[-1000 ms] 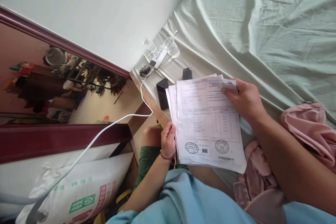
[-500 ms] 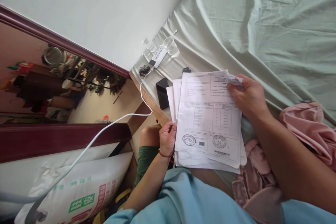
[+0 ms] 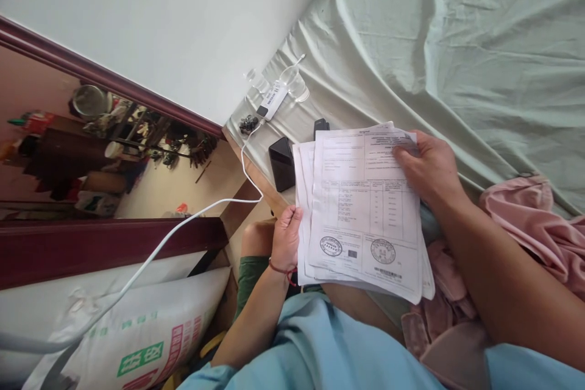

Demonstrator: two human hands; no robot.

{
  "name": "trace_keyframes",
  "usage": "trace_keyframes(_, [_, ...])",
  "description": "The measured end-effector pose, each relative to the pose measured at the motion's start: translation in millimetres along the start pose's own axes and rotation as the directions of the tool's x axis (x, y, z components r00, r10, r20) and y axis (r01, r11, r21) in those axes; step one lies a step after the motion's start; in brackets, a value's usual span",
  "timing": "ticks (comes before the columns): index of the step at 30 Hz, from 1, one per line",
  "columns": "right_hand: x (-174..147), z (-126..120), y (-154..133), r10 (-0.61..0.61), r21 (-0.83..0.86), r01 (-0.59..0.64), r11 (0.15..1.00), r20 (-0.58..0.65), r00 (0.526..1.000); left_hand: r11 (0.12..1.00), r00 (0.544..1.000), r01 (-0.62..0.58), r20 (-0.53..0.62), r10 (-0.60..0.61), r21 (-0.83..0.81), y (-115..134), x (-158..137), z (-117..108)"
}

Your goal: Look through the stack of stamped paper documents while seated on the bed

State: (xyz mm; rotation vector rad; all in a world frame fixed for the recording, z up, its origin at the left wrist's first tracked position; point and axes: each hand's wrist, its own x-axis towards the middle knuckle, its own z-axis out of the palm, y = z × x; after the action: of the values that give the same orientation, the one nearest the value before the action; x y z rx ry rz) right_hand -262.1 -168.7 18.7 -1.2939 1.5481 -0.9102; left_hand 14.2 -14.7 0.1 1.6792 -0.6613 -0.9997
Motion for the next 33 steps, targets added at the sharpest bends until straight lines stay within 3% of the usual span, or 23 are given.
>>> trace_keyframes(4, [2.2, 2.8, 4.8, -0.047, -0.04, 0.046, 0.998, -0.025, 0.999, 0.995, 0.999, 0.031, -0.036, -0.034, -0.094, 3.5, 4.5, 2.3])
trace_keyframes(8, [2.2, 4.8, 7.8, 0.017, 0.08, -0.025, 0.997, 0.099, 0.995, 0.955, 0.988, 0.119, -0.067, -0.142, -0.273, -2.6, 7.3, 5.2])
trace_keyframes(14, [2.1, 4.1, 3.6, 0.048, -0.071, -0.039, 0.997, 0.121, 0.991, 0.923, 0.991, 0.104, -0.041, -0.128, -0.37, -6.7, 3.3, 5.7])
trace_keyframes(17, [2.1, 6.3, 4.2, 0.037, -0.055, -0.031, 0.998, 0.11, 0.993, 0.936, 0.997, 0.074, 0.002, -0.079, -0.345, -8.3, 2.0, 4.2])
trace_keyframes(25, [-6.2, 13.3, -2.2, 0.16, 0.308, -0.187, 0.933, 0.112, 0.981, 0.961, 0.999, 0.016, 0.041, -0.005, -0.276, -6.7, 0.4, 2.4])
trace_keyframes(33, [-7.1, 17.5, -3.3, 0.181, 0.415, -0.216, 0.884, 0.123, 0.976, 0.993, 0.999, -0.039, 0.011, 0.04, -0.111, 3.8, -6.1, 0.2])
